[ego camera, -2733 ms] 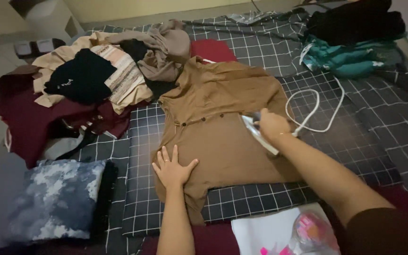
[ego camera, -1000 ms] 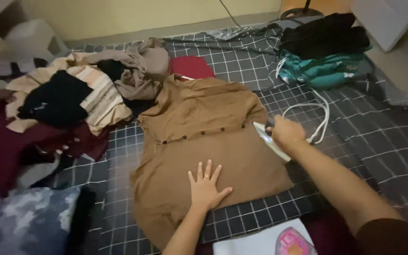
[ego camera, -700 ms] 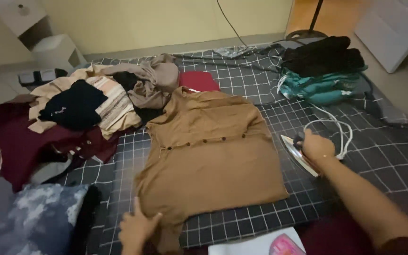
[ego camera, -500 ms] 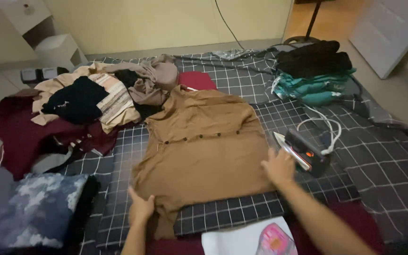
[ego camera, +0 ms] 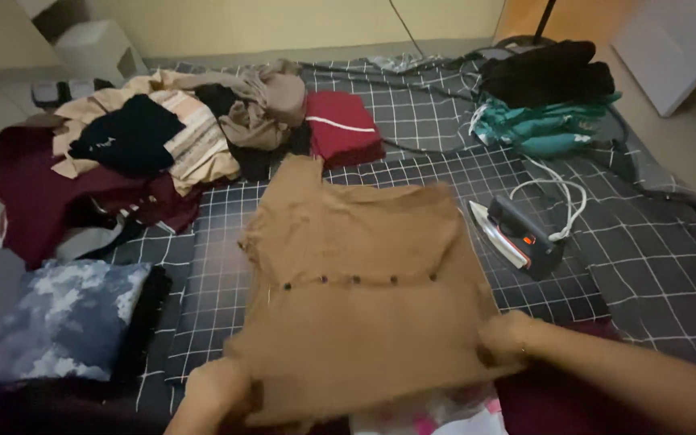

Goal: Iron and fold a brown button-down garment on a bed.

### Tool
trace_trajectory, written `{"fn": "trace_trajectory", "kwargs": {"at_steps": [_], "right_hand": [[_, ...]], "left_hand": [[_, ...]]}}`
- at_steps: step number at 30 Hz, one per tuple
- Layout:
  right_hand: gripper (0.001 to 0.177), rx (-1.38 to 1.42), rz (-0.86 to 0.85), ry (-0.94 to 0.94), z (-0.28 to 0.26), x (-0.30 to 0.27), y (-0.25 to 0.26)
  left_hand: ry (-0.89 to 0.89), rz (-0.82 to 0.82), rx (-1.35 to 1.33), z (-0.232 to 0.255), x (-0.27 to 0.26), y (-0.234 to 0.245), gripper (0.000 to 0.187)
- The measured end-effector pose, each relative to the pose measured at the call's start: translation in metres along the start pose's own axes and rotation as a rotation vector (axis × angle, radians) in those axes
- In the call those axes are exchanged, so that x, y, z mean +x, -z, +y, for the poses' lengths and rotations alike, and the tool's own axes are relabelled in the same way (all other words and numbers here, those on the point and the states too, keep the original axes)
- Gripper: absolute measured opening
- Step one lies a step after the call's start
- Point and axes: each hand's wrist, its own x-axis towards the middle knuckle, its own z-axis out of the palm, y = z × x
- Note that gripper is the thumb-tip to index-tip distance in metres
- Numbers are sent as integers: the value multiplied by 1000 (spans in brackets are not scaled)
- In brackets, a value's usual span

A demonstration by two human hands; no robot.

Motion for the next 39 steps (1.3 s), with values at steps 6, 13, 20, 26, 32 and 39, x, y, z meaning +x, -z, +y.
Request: {"fn": "trace_trajectory", "kwargs": {"at_steps": [6, 13, 20, 26, 32, 39], "right_hand": [[38, 170, 234, -221, 60, 62, 20], [57, 871, 866, -523, 99, 189, 2], [36, 1422, 1116, -576, 73, 213, 28], [47, 1753, 1313, 51, 93, 198, 17], [57, 794, 1096, -511, 69, 93, 43], [29, 355, 874, -760, 73, 98, 9]], "left_hand": [[-6, 105, 58, 37, 9, 60, 48], [-497, 236, -172, 179, 38, 100, 67], [-703, 472, -323, 307, 101, 35, 71], [-648, 637, -605, 325, 111, 2, 72], [-712, 682, -593, 325, 112, -4, 65], [-697, 419, -436, 319, 106, 29, 62]]}}
